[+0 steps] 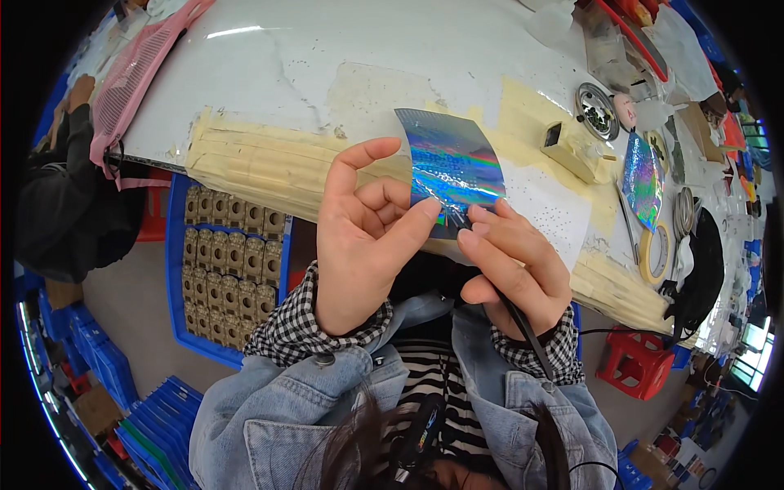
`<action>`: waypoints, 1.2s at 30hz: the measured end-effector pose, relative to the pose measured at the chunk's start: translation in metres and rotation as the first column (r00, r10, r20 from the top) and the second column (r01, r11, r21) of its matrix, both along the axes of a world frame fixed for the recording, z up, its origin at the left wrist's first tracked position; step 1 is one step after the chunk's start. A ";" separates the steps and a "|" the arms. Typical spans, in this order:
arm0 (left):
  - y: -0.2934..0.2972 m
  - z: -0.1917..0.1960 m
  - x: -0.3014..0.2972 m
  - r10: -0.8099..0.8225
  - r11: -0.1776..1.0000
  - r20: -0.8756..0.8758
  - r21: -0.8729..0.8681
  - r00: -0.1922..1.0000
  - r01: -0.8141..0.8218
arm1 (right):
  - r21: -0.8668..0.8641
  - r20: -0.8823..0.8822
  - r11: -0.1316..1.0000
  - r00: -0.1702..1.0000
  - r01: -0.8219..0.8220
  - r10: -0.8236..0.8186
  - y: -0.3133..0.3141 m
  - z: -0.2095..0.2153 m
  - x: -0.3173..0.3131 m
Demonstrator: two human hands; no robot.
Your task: Carefully assembling or inspecting small holographic components using a precision stylus tool at a factory workbench.
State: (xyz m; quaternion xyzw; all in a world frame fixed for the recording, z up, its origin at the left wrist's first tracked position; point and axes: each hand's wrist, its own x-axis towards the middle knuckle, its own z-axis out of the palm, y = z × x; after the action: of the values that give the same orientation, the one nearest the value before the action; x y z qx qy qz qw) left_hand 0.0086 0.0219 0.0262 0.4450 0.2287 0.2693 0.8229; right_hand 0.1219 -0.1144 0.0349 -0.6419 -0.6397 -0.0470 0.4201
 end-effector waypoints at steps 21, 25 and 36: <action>0.002 0.001 -0.002 -0.038 0.998 0.047 -0.054 0.998 0.041 | 0.015 0.061 1.000 0.998 -0.001 0.000 0.001 -0.001 -0.001; 0.002 0.000 -0.002 -0.033 0.998 0.057 -0.059 0.998 0.036 | 0.016 0.048 1.000 0.999 -0.006 0.006 0.001 -0.002 -0.001; 0.000 0.003 -0.001 -0.006 0.997 0.056 -0.082 0.998 0.011 | 0.059 0.036 0.998 0.999 -0.024 0.022 0.003 -0.004 0.000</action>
State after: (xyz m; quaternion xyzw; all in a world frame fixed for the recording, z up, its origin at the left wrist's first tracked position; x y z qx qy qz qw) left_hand 0.0079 0.0219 0.0290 0.4043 0.2147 0.2684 0.8476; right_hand 0.1218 -0.1115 0.0308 -0.6211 -0.6525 -0.0724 0.4281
